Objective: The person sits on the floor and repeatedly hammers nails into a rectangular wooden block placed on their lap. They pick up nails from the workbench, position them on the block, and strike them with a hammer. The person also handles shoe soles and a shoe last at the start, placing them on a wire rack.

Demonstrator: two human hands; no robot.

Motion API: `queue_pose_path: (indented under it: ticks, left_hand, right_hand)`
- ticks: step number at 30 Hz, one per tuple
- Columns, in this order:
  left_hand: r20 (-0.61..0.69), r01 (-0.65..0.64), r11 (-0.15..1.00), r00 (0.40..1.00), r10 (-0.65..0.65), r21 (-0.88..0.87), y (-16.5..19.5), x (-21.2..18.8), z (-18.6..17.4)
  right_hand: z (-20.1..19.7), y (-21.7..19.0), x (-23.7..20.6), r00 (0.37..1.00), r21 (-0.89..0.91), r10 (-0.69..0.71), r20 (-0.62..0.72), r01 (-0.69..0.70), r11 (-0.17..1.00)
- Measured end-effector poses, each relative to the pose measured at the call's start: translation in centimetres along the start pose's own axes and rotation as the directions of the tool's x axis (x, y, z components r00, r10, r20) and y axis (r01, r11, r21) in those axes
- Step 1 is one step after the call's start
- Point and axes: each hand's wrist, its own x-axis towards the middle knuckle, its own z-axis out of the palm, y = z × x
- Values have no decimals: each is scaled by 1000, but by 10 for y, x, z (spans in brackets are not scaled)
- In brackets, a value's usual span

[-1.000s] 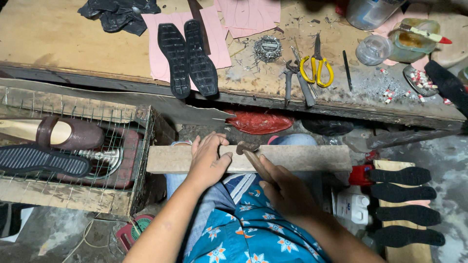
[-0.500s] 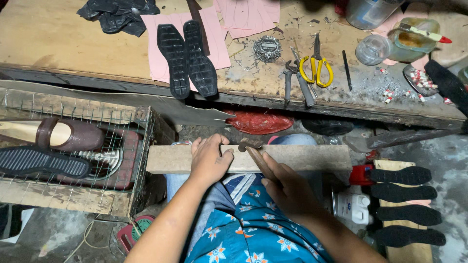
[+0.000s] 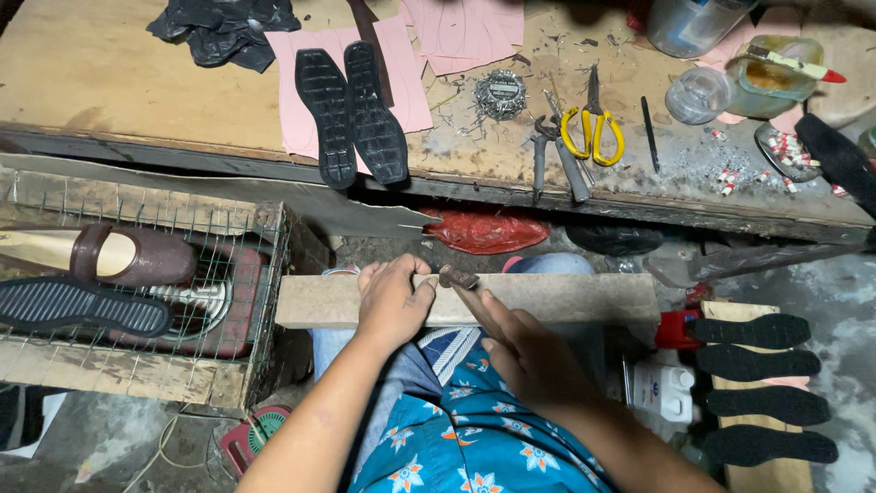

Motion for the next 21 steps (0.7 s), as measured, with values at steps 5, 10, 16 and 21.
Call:
queue_pose_path:
  ticks: [5,10,16,21]
  left_hand:
    - [-10,2,1000,1000,-2,2,1,-2,-1]
    - [-10,1,1000,1000,-1,9,4,-2,-3]
    - [-12,-17,1000,1000,17,1,4,-3,-2]
    - [-34,-43,999,999,43,-8,-1,-6,-1]
  right_hand:
    - [6,4,-2,998,-78,44,34,-41,996]
    - [7,2,-3,1000,4,-1,-12,1,1000]
    - [4,0,-1,998,-36,50,34,-48,998]
    - [5,2,-1,1000,-18,-10,9,10,1000]
